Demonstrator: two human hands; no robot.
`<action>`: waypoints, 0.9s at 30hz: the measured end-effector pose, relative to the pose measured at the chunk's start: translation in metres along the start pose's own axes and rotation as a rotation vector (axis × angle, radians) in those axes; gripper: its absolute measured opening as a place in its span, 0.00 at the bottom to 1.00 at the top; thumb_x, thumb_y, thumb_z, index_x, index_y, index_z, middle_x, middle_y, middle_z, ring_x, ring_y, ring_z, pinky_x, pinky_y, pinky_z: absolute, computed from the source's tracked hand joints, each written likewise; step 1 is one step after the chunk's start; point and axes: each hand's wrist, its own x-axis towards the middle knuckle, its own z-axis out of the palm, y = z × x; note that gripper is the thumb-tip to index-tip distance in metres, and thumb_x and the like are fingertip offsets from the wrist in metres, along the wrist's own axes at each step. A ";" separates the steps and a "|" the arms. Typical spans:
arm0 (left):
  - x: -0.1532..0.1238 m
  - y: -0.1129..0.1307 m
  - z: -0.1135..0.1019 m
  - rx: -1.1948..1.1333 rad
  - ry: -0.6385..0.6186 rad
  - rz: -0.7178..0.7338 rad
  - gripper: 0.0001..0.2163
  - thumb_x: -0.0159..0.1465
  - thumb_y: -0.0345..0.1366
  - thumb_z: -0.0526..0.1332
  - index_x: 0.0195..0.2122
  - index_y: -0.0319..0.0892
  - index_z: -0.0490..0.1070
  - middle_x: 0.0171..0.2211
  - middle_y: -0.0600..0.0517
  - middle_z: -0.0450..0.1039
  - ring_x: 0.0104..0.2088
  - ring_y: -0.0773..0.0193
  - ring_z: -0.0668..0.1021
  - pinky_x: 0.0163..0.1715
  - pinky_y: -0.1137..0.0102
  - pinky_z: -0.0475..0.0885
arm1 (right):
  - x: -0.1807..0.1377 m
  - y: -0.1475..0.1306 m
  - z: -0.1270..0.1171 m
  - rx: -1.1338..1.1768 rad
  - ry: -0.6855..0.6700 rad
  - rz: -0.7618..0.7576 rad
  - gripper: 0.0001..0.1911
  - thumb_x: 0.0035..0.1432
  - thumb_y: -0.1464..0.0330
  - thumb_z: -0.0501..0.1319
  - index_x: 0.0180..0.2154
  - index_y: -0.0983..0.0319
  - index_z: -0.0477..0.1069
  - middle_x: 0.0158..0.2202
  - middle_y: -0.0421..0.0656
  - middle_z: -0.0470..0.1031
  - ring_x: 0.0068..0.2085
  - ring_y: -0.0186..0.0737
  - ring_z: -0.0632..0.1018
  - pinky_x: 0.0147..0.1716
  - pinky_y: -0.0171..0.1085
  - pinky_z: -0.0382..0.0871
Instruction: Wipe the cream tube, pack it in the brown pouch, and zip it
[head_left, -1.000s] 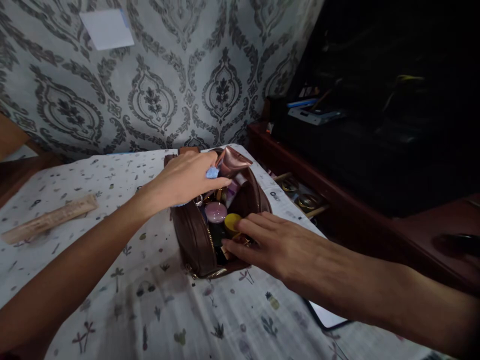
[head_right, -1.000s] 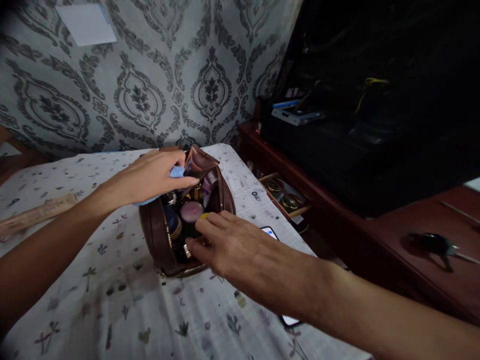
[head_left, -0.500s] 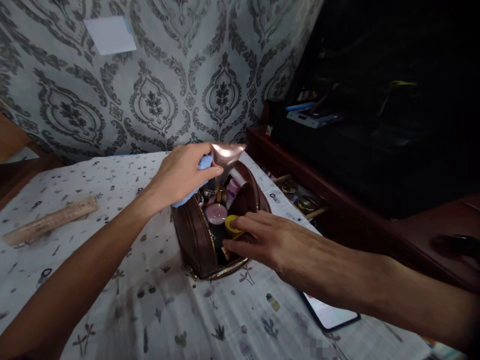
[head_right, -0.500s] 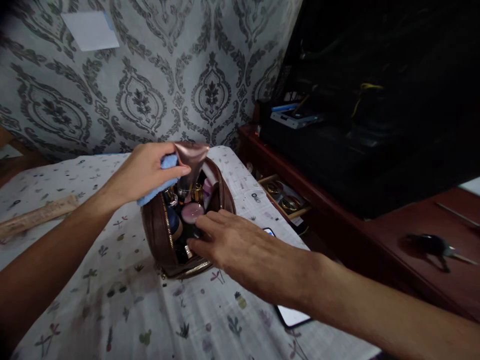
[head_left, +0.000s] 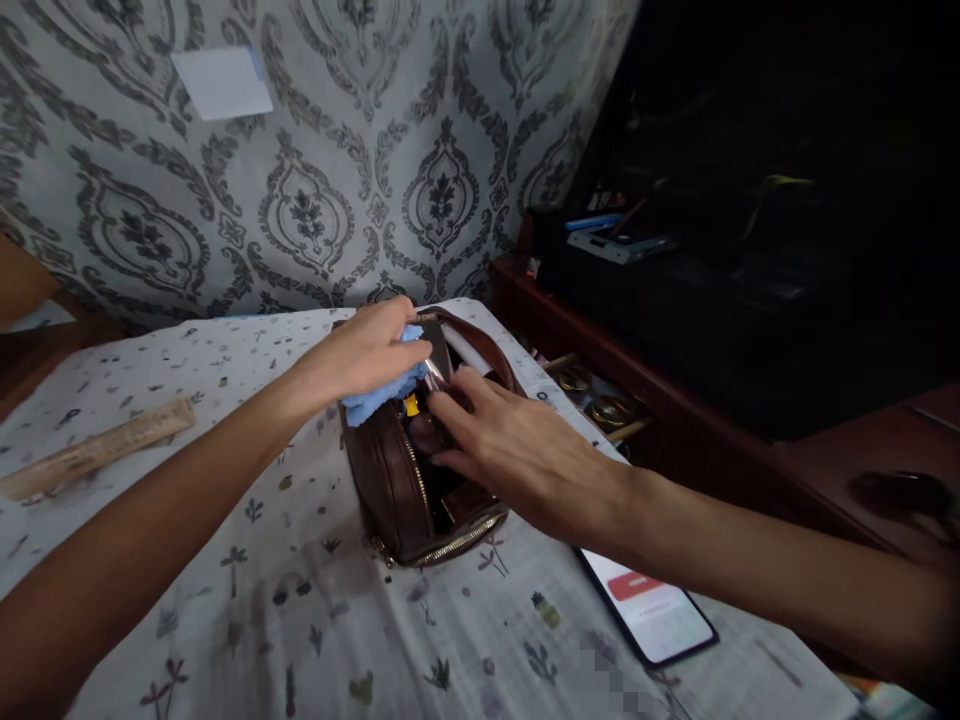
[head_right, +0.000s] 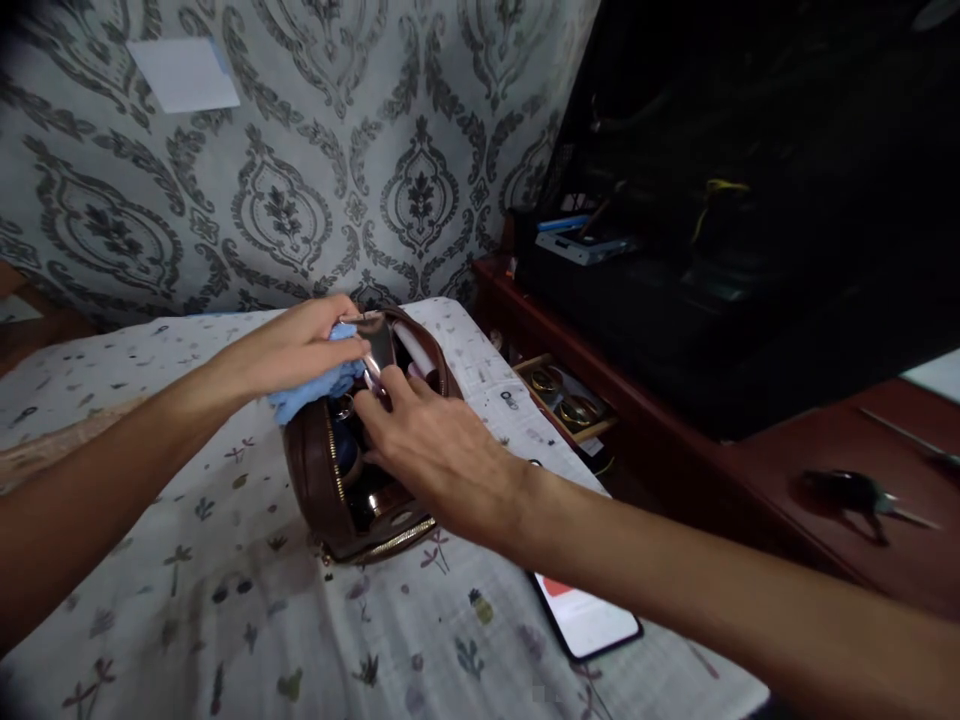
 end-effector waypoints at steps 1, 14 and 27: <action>0.001 0.002 -0.001 0.018 -0.021 -0.011 0.07 0.63 0.40 0.58 0.37 0.43 0.67 0.23 0.55 0.64 0.24 0.65 0.69 0.23 0.69 0.59 | 0.005 -0.002 0.000 -0.047 -0.027 0.033 0.11 0.66 0.67 0.61 0.47 0.64 0.66 0.46 0.50 0.70 0.40 0.44 0.77 0.31 0.38 0.72; 0.003 -0.002 -0.007 -0.126 -0.074 -0.029 0.15 0.64 0.42 0.54 0.21 0.43 0.65 0.18 0.54 0.64 0.20 0.66 0.67 0.23 0.68 0.59 | 0.021 -0.012 0.002 -0.151 -0.127 0.282 0.20 0.66 0.70 0.56 0.58 0.62 0.58 0.52 0.54 0.66 0.37 0.45 0.80 0.26 0.37 0.68; -0.009 -0.018 -0.005 -0.200 0.089 0.067 0.18 0.67 0.54 0.54 0.37 0.43 0.70 0.28 0.54 0.73 0.29 0.64 0.74 0.30 0.70 0.66 | 0.010 0.008 -0.012 0.331 -0.037 0.145 0.19 0.64 0.68 0.58 0.55 0.61 0.60 0.46 0.46 0.68 0.34 0.39 0.76 0.34 0.38 0.69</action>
